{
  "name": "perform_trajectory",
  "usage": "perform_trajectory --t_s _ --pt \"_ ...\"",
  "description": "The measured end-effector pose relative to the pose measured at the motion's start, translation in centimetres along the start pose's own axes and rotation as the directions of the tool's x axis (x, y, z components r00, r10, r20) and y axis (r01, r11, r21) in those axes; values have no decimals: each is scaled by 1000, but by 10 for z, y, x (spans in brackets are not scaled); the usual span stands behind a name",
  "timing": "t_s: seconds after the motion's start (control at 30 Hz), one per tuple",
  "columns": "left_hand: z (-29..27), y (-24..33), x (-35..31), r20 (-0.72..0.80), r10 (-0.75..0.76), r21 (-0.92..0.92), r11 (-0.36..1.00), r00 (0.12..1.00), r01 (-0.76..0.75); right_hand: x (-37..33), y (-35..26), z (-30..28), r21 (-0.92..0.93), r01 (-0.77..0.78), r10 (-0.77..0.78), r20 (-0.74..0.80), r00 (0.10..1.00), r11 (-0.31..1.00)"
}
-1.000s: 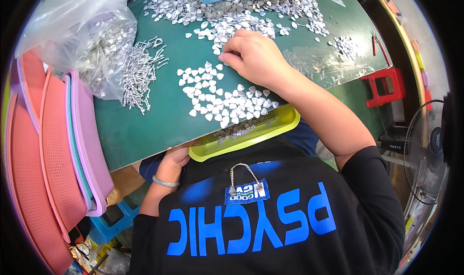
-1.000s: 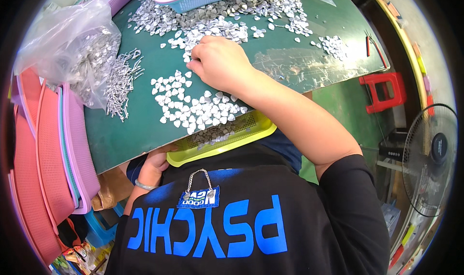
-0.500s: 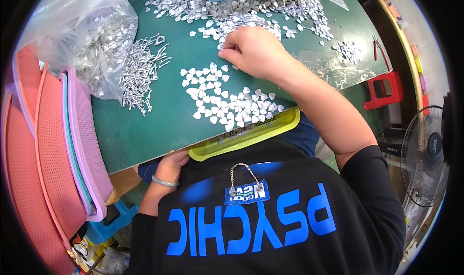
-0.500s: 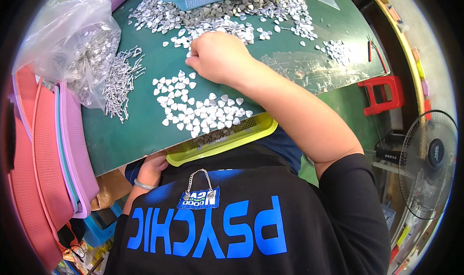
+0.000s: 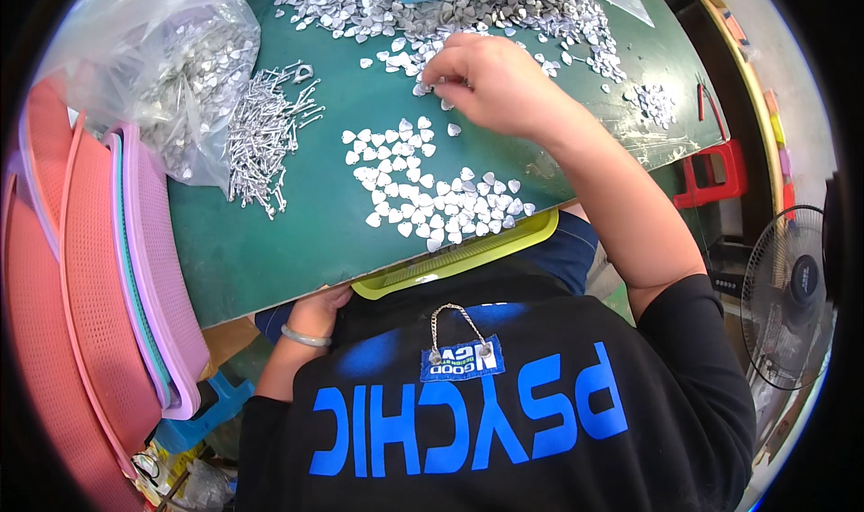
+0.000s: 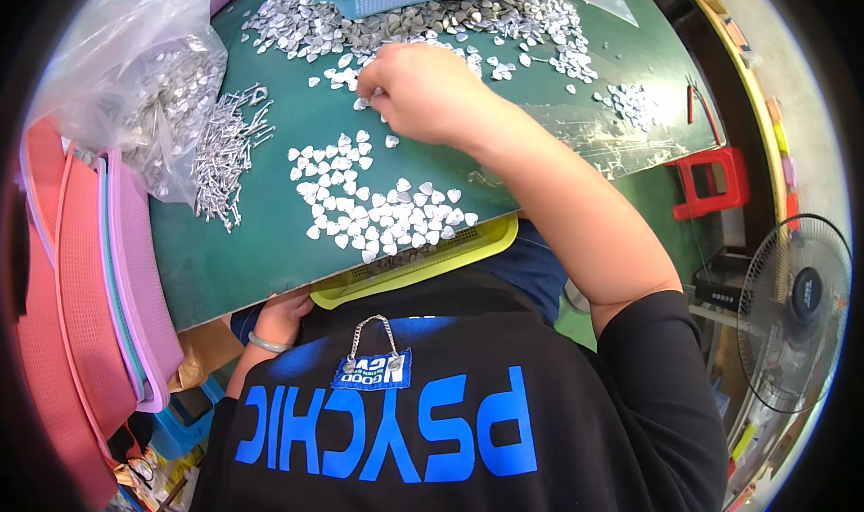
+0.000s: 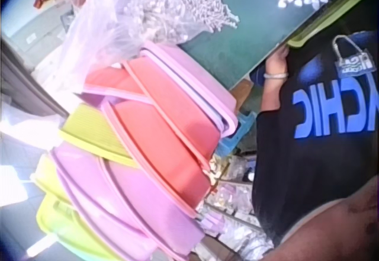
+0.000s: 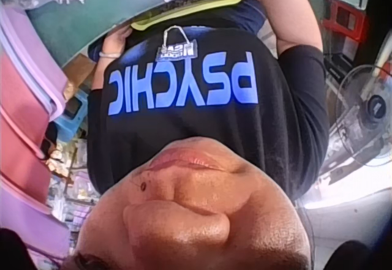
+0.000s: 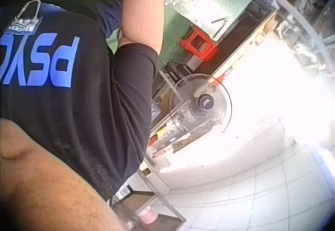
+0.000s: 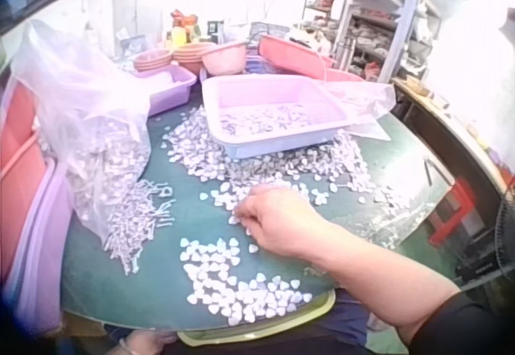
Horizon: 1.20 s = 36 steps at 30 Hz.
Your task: The person sits at a green table and uses both hands to pick up small silver heart-shaped pieces and metal pins. They insert the pins into the hearts and place the assembled items into a yellow basket. The person occasionally gathers more pieces from a purple tray and a plastic bag.
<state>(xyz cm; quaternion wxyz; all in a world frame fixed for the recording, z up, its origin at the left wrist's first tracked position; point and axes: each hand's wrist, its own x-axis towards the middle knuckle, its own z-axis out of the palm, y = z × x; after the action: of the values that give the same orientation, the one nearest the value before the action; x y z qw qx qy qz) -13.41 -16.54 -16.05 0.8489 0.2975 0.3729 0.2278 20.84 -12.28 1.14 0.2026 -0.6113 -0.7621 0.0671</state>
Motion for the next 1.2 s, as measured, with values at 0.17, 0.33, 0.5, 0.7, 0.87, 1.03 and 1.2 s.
perform_trajectory --t_s 0.17,0.33,0.5,0.7,0.87,1.03,1.2 --pt "-11 -2 -1 7 -12 -147 989 1000 13 -2 -2 8 -47 5 -4 34 999 999" --pt "-55 -22 2 155 9 -72 997 988 3 -3 -7 -7 9 -22 20 157 987 1000" --pt "-91 -39 3 215 -10 56 998 977 -2 -3 -6 -1 11 45 -46 114 992 999" --pt "-56 -16 6 127 -48 65 997 991 40 -2 -9 2 57 -19 15 74 997 998" --pt "-43 -12 5 79 -47 60 997 996 42 -11 -2 -3 135 83 -96 94 991 987" --pt "-36 -11 8 51 -54 57 997 997 51 -21 11 -17 181 20 -21 -1 1000 983" --pt "-28 -7 13 28 -58 56 997 998 56 -35 12 -17 179 -57 62 -25 998 982"
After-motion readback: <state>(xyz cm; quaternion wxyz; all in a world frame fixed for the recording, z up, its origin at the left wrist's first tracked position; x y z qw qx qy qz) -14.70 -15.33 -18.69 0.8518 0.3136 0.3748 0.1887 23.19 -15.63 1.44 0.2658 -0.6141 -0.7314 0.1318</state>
